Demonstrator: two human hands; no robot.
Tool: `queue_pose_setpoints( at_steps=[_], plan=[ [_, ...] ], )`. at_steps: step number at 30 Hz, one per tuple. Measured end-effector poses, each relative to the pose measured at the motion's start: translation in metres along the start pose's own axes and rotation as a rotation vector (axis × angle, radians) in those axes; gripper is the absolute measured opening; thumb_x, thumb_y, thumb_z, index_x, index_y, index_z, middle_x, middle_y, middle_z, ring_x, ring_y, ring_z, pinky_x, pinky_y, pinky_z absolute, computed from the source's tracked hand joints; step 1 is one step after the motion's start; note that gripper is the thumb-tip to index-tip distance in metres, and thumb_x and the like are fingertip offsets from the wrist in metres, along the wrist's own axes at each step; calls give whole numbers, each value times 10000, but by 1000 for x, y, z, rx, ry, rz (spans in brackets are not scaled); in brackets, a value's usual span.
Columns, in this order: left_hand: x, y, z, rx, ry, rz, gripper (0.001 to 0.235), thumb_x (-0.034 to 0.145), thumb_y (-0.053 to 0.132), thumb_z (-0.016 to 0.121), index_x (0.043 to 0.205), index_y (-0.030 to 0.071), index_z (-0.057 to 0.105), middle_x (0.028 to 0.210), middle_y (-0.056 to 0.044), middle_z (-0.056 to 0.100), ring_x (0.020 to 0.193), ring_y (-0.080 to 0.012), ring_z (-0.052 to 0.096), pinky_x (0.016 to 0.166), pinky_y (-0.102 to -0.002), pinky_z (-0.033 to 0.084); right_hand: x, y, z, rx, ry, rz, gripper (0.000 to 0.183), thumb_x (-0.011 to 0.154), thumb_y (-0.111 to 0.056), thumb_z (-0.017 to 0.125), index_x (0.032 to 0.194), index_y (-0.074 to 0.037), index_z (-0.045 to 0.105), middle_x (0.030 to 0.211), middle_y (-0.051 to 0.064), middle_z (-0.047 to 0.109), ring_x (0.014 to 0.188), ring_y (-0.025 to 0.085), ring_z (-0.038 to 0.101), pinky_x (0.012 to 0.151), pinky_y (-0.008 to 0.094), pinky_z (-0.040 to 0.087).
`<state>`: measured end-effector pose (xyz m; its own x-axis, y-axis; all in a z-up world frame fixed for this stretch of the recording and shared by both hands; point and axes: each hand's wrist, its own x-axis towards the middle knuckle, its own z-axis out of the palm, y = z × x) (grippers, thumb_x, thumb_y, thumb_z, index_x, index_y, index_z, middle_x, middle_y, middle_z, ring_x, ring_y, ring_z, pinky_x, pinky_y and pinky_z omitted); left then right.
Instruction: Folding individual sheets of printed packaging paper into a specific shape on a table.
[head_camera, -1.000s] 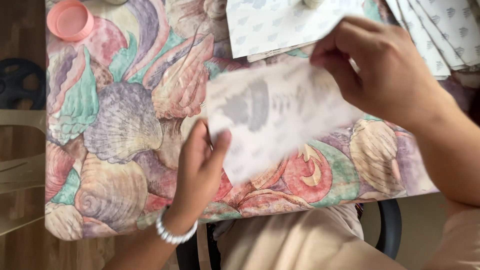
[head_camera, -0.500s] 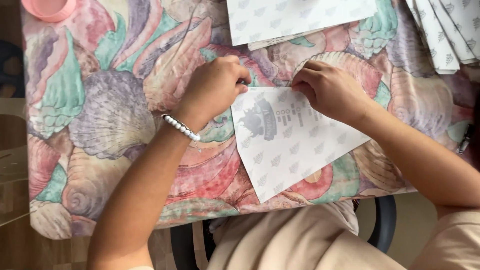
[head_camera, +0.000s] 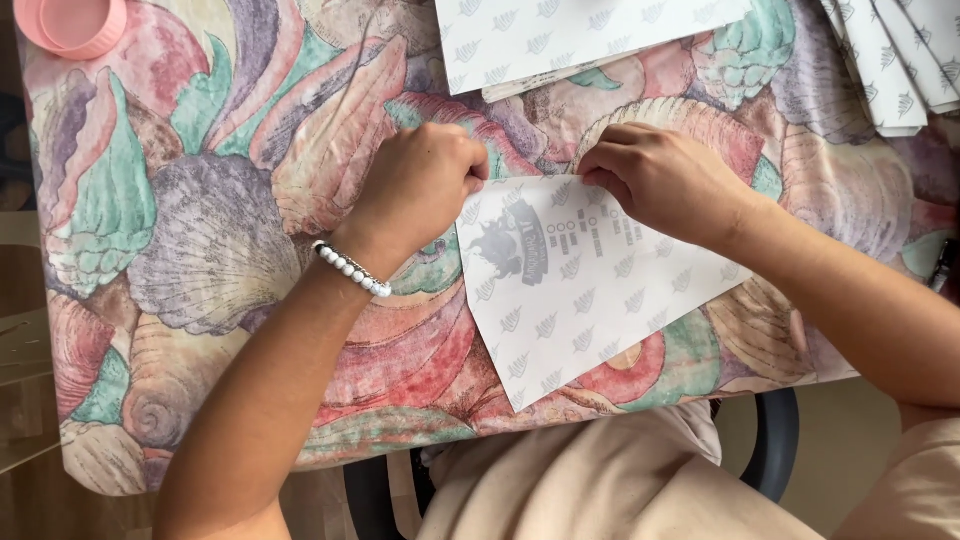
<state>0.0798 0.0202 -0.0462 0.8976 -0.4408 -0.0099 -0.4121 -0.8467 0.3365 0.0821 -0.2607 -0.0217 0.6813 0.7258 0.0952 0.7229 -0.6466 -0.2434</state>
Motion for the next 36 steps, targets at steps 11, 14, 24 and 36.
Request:
queue_pose_setpoints(
  at_steps=[11,14,24,36],
  plan=[
    [-16,-5,-1,-8,148,185,60,893,143,750,853,147,706,787,-40,641,762,-325,713,719,-452,587,12,-10,-38,-44,-195,-67,100,971,-111,672,919,-53,735,871,99,733,830,274,745,712,383,622],
    [-17,-7,-5,-26,150,222,44,908,135,746,874,133,718,793,-44,650,760,-328,714,719,-454,589,15,-14,-44,-40,-232,-71,91,957,-92,671,915,-43,734,876,108,740,823,284,750,708,401,629],
    [-21,-21,15,101,309,441,127,1010,150,680,884,135,683,762,28,532,695,-178,634,660,-299,529,10,-14,-38,-206,-206,-185,153,972,-89,625,1066,-105,745,874,45,705,818,197,720,726,318,637],
    [-24,-18,5,276,440,714,113,1001,45,623,1016,81,729,771,-7,495,748,-193,600,733,-328,535,4,-7,-23,-293,-163,-246,220,910,-59,639,1090,-154,723,774,9,611,731,194,638,646,363,632]
  ],
)
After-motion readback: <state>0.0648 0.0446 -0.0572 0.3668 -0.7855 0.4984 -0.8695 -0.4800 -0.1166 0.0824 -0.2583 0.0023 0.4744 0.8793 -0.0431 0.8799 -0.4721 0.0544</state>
